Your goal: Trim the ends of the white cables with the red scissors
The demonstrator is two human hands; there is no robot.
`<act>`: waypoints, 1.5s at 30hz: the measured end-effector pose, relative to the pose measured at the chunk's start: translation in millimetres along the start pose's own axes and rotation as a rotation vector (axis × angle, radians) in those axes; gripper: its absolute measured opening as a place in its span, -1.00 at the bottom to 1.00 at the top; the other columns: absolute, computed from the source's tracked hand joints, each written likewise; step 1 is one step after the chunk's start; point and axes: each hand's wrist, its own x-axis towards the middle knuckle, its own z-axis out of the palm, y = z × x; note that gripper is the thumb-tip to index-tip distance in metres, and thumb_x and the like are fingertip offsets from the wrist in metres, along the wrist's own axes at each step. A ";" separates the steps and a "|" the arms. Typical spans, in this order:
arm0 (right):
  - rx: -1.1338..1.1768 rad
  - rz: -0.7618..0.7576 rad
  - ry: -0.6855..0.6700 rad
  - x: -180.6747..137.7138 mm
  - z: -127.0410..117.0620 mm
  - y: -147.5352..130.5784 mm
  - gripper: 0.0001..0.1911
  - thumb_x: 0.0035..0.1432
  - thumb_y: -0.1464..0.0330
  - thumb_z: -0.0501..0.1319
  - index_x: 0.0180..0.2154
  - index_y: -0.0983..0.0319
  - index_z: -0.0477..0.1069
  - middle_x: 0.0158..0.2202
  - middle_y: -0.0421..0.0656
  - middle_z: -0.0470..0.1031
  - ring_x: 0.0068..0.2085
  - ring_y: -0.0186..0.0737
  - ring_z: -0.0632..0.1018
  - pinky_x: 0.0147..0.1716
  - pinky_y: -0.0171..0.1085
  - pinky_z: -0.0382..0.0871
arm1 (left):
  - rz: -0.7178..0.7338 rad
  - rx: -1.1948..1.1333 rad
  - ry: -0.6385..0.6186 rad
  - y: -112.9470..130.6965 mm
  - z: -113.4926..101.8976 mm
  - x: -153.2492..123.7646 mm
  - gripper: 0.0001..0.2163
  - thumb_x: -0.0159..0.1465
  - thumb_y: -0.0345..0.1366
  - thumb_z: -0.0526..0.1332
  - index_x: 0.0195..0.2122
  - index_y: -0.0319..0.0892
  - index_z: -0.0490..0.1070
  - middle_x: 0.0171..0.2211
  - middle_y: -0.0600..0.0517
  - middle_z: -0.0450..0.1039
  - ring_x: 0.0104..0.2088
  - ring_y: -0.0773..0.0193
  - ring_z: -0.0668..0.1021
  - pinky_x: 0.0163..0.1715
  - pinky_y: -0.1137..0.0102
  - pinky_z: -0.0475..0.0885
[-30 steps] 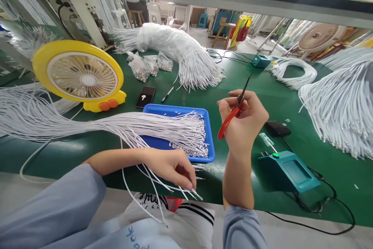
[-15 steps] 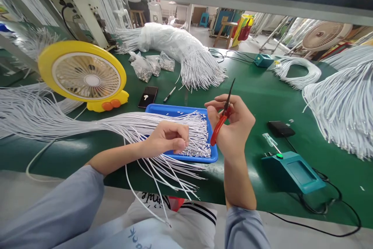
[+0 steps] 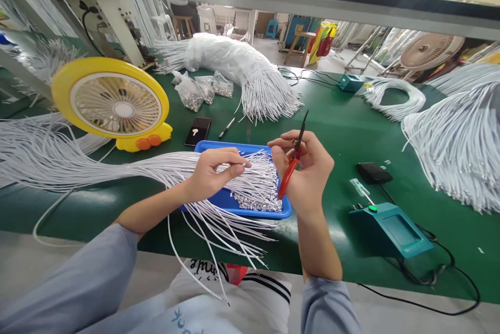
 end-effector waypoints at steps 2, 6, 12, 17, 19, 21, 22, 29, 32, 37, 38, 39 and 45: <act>0.020 0.005 -0.026 -1.2 0.8 0.9 -0.82 0.04 0.40 0.35 -0.29 0.13 0.40 -0.41 -0.21 0.56 -0.39 -0.19 0.58 -0.44 -0.24 0.37 | 0.004 0.054 0.023 1.3 -2.0 0.2 -0.86 0.25 -0.37 0.23 -0.40 -0.30 0.55 -0.49 -0.03 0.49 -0.47 0.40 0.42 -0.48 0.51 0.34; 0.089 0.027 -0.102 -3.3 6.0 6.2 -0.82 0.07 0.40 0.33 -0.26 0.16 0.39 -0.39 -0.22 0.58 -0.38 -0.26 0.58 -0.43 -0.29 0.37 | -0.082 -0.049 0.041 -1.2 -4.8 2.6 -0.87 0.22 -0.33 0.28 -0.39 -0.29 0.56 -0.48 -0.03 0.50 -0.50 0.41 0.41 -0.55 0.52 0.31; 0.221 0.113 -0.201 -6.1 14.6 14.3 -0.74 0.05 0.40 0.37 -0.19 0.14 0.40 -0.32 -0.22 0.60 -0.34 -0.30 0.59 -0.39 -0.33 0.40 | -0.280 -0.324 0.052 -6.0 -5.2 7.9 -0.83 0.14 -0.28 0.36 -0.48 -0.31 0.52 -0.66 0.09 0.37 -0.67 0.51 0.32 -0.68 0.57 0.23; 0.284 0.176 -0.233 -6.5 16.0 16.4 -0.76 0.04 0.39 0.38 -0.23 0.13 0.40 -0.33 -0.23 0.60 -0.32 -0.31 0.60 -0.38 -0.35 0.39 | -0.352 -0.390 0.016 -8.5 -6.0 10.2 -0.79 0.12 -0.27 0.38 -0.52 -0.32 0.50 -0.72 0.12 0.31 -0.74 0.53 0.29 -0.75 0.58 0.18; 0.298 0.185 -0.225 -5.9 16.7 16.4 -0.74 0.02 0.38 0.39 -0.24 0.14 0.39 -0.34 -0.23 0.59 -0.34 -0.32 0.58 -0.39 -0.35 0.38 | -0.358 -0.408 0.000 -10.7 -5.6 10.4 -0.78 0.13 -0.24 0.37 -0.52 -0.32 0.50 -0.71 0.11 0.31 -0.73 0.52 0.30 -0.75 0.58 0.19; 0.301 0.185 -0.208 -5.3 17.5 16.1 -0.73 0.01 0.39 0.40 -0.25 0.15 0.38 -0.35 -0.24 0.59 -0.37 -0.34 0.56 -0.41 -0.36 0.36 | -0.361 -0.424 -0.006 -12.8 -4.5 10.3 -0.76 0.14 -0.21 0.36 -0.50 -0.32 0.51 -0.69 0.09 0.33 -0.72 0.52 0.30 -0.75 0.58 0.18; 0.301 0.183 -0.201 -5.2 17.7 15.9 -0.73 0.00 0.40 0.40 -0.25 0.15 0.38 -0.36 -0.24 0.58 -0.37 -0.35 0.55 -0.42 -0.37 0.35 | -0.365 -0.430 -0.003 -13.6 -3.7 10.2 -0.74 0.14 -0.18 0.36 -0.49 -0.32 0.51 -0.67 0.07 0.36 -0.72 0.52 0.30 -0.75 0.58 0.17; 0.293 0.182 -0.193 -4.9 18.0 16.9 -0.68 -0.07 0.48 0.41 -0.27 0.15 0.38 -0.41 -0.27 0.56 -0.41 -0.39 0.51 -0.46 -0.40 0.28 | -0.380 -0.422 0.002 -13.9 -0.3 9.8 -0.67 0.14 -0.09 0.36 -0.46 -0.33 0.51 -0.60 0.01 0.43 -0.70 0.53 0.29 -0.75 0.58 0.16; 0.273 0.183 -0.192 -4.4 17.4 18.0 -0.65 -0.11 0.53 0.41 -0.28 0.16 0.38 -0.43 -0.30 0.54 -0.44 -0.42 0.47 -0.47 -0.41 0.27 | -0.374 -0.403 0.003 -13.2 0.5 9.1 -0.68 0.12 -0.10 0.37 -0.48 -0.32 0.51 -0.60 0.01 0.43 -0.69 0.52 0.30 -0.73 0.56 0.20; 0.183 0.163 -0.193 -4.9 17.4 16.7 -0.66 -0.12 0.54 0.39 -0.30 0.17 0.37 -0.46 -0.32 0.48 -0.46 -0.43 0.42 -0.46 -0.39 0.25 | -0.338 -0.356 0.038 -16.2 2.1 7.8 -0.70 0.16 -0.11 0.34 -0.49 -0.30 0.51 -0.61 0.02 0.42 -0.67 0.51 0.30 -0.71 0.55 0.20; 0.160 0.163 -0.198 -5.5 18.0 16.0 -0.67 -0.12 0.54 0.39 -0.31 0.17 0.37 -0.47 -0.32 0.47 -0.47 -0.44 0.40 -0.47 -0.39 0.23 | -0.324 -0.344 0.067 -17.5 2.0 7.9 -0.71 0.16 -0.12 0.33 -0.48 -0.30 0.51 -0.60 0.02 0.42 -0.67 0.50 0.30 -0.70 0.55 0.20; 0.139 0.166 -0.210 -6.3 18.8 15.5 -0.68 -0.12 0.54 0.39 -0.31 0.18 0.37 -0.47 -0.33 0.47 -0.49 -0.45 0.38 -0.48 -0.39 0.22 | -0.306 -0.331 0.106 -18.7 1.5 8.2 -0.72 0.17 -0.13 0.32 -0.47 -0.29 0.52 -0.59 0.02 0.43 -0.66 0.50 0.30 -0.69 0.55 0.21; 0.069 0.153 -0.194 -7.2 21.9 18.2 -0.73 -0.08 0.48 0.38 -0.31 0.18 0.37 -0.45 -0.31 0.47 -0.45 -0.43 0.41 -0.45 -0.38 0.25 | -0.222 -0.255 0.325 -19.0 -5.1 11.1 -0.86 0.12 -0.26 0.37 -0.39 -0.24 0.57 -0.47 0.02 0.53 -0.50 0.44 0.48 -0.48 0.55 0.43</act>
